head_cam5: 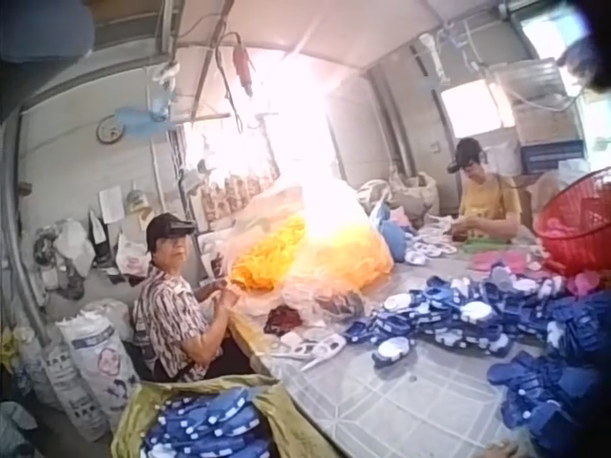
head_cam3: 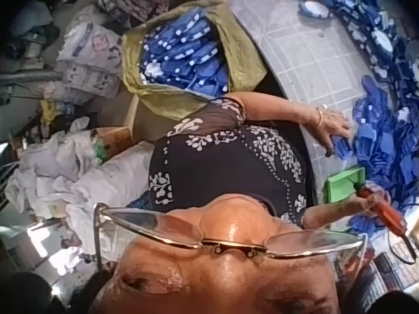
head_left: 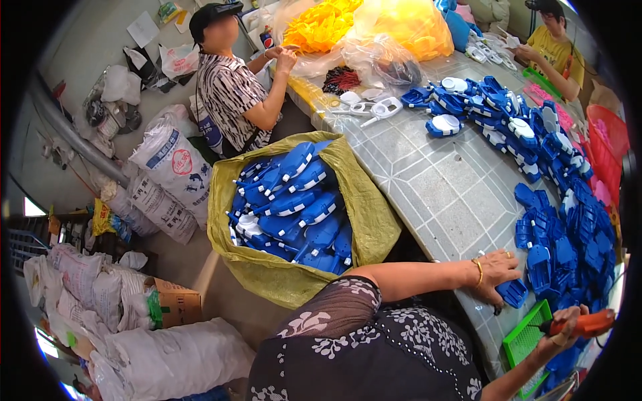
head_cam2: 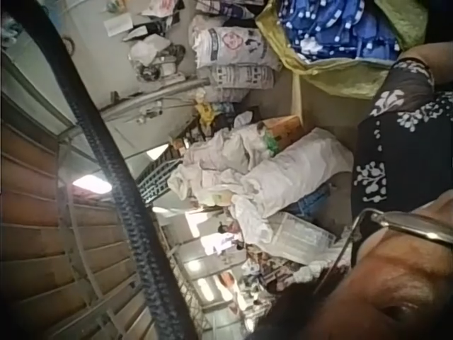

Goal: Assembling blue plastic toy parts using an electric screwdriver.

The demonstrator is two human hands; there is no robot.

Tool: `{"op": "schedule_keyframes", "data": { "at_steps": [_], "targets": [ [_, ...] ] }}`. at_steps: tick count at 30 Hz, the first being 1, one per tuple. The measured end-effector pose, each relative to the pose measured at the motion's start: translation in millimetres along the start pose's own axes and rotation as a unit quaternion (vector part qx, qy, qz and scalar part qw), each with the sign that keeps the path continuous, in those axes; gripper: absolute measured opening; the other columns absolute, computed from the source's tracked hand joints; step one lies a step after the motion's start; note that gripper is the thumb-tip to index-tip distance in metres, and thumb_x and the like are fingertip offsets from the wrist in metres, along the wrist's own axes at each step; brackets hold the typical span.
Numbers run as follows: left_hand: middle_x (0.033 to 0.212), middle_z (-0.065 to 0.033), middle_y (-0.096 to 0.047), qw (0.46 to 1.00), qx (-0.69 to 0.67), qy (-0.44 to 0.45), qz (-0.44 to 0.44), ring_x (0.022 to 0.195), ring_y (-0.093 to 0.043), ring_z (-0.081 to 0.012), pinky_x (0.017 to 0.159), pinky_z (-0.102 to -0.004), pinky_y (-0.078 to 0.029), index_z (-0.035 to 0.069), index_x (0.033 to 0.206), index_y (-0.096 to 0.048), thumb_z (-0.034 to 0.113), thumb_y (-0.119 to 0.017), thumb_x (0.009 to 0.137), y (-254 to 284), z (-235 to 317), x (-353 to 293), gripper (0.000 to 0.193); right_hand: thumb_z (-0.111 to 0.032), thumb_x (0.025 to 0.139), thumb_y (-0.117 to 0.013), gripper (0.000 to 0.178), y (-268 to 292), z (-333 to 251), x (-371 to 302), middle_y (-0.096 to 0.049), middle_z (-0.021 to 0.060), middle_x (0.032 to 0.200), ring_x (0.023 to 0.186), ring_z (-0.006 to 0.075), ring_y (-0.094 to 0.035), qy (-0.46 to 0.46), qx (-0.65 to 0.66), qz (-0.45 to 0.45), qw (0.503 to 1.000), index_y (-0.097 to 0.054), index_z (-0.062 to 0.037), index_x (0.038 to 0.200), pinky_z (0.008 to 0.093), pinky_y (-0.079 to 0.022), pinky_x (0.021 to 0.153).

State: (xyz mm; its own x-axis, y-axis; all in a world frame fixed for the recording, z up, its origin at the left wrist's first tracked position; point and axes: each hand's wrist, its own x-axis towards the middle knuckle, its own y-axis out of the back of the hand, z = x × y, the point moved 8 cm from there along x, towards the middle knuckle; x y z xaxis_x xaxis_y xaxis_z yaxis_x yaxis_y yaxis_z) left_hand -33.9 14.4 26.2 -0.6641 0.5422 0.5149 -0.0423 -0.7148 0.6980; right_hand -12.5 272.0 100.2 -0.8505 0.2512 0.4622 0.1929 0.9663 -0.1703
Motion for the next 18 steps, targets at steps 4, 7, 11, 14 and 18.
{"op": "schedule_keyframes", "data": {
  "at_steps": [4, 7, 11, 14, 18],
  "targets": [
    [0.104, -0.016, -0.056, 1.0, 0.011, -0.002, -0.002, 0.106, -0.054, -0.0349, 0.092, -0.0467, -0.044, 0.007, 0.107, -0.06, 0.043, -0.082, 0.062, -3, -1, 0, 0.062, -0.021, 0.098, -0.071, 0.047, -6, 9, -1, -0.046, 0.0007, 0.084, 0.072, 0.0084, -0.045, 0.003, 0.043, -0.035, 0.998, -0.043, -0.0018, 0.131, 0.0248, -0.041, 0.067],
    [0.106, -0.0163, -0.056, 1.0, 0.027, -0.002, -0.012, 0.108, -0.055, -0.0349, 0.092, -0.0469, -0.044, 0.007, 0.108, -0.06, 0.045, -0.083, 0.061, -5, -1, -1, 0.065, -0.02, 0.098, -0.071, 0.045, -6, 15, -1, -0.046, 0.0001, 0.083, 0.072, 0.0079, -0.046, -0.008, 0.025, -0.017, 1.0, -0.044, -0.0024, 0.129, 0.0243, -0.041, 0.065],
    [0.112, -0.0165, -0.057, 0.997, 0.065, -0.02, -0.044, 0.113, -0.054, -0.036, 0.093, -0.0475, -0.044, 0.006, 0.113, -0.06, 0.047, -0.087, 0.06, 17, 12, -6, 0.072, -0.018, 0.099, -0.07, 0.042, -2, 17, -2, -0.046, -0.0002, 0.083, 0.072, 0.008, -0.045, -0.021, 0.038, -0.015, 0.999, -0.045, -0.0032, 0.128, 0.0246, -0.041, 0.066],
    [0.117, -0.0165, -0.059, 0.998, 0.053, -0.017, -0.005, 0.116, -0.056, -0.0363, 0.091, -0.0501, -0.046, 0.006, 0.115, -0.063, 0.045, -0.086, 0.069, 80, 24, -10, 0.064, -0.017, 0.1, -0.069, 0.04, 5, 14, -2, -0.045, 0.0, 0.082, 0.071, 0.0085, -0.044, -0.004, 0.03, -0.007, 0.999, -0.045, -0.0035, 0.128, 0.0256, -0.041, 0.068],
    [0.09, -0.0123, -0.068, 0.985, -0.148, 0.013, -0.09, 0.084, -0.067, -0.0291, 0.075, -0.0409, -0.052, 0.002, 0.096, -0.069, 0.036, -0.08, 0.085, 162, 41, -29, 0.037, -0.018, 0.099, -0.069, 0.037, 21, 13, -1, -0.046, 0.0017, 0.082, 0.07, 0.0094, -0.045, 0.005, 0.018, 0.01, 1.0, -0.046, -0.0038, 0.125, 0.0265, -0.042, 0.069]
  ]
}}
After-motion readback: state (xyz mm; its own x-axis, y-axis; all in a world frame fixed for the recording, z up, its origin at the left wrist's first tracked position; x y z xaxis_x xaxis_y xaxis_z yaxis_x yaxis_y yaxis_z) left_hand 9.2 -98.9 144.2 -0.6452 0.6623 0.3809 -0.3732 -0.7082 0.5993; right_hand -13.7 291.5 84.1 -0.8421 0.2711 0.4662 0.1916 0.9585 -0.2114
